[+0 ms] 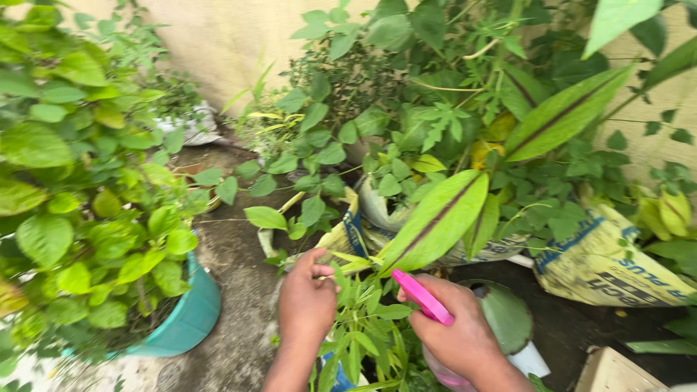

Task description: The person sprays the leaves of various potted plants using a spray bottle while holding and checking the foliage by hand.

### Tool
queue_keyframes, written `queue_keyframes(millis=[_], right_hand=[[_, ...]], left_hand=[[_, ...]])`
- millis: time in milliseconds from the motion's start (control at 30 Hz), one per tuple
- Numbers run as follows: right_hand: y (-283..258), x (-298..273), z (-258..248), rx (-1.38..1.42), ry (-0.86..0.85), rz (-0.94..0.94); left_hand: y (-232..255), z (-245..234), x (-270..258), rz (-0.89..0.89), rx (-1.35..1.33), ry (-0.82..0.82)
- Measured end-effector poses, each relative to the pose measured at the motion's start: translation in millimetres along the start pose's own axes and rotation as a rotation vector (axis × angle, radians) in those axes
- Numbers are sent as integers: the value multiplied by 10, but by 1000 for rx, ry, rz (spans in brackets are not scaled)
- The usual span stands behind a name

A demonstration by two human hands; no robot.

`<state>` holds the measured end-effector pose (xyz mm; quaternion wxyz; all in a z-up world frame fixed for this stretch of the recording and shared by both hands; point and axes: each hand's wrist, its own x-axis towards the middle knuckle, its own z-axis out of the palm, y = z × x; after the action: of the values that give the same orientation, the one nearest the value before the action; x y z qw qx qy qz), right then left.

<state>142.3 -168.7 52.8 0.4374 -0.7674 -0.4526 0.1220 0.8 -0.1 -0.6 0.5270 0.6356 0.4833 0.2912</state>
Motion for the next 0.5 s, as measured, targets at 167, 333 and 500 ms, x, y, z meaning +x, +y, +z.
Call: queue_keyframes(millis=[167,333,500], right_hand=[[64,-8,14,-19,-100,-101],[53,18,-13,-88,-311,93],[104,-13,68,-17,-244,-156]], left_hand=[[21,3,-8,36,81,18],[58,-7,-4,-44,139,-5],[37,4,26,-44,128,8]])
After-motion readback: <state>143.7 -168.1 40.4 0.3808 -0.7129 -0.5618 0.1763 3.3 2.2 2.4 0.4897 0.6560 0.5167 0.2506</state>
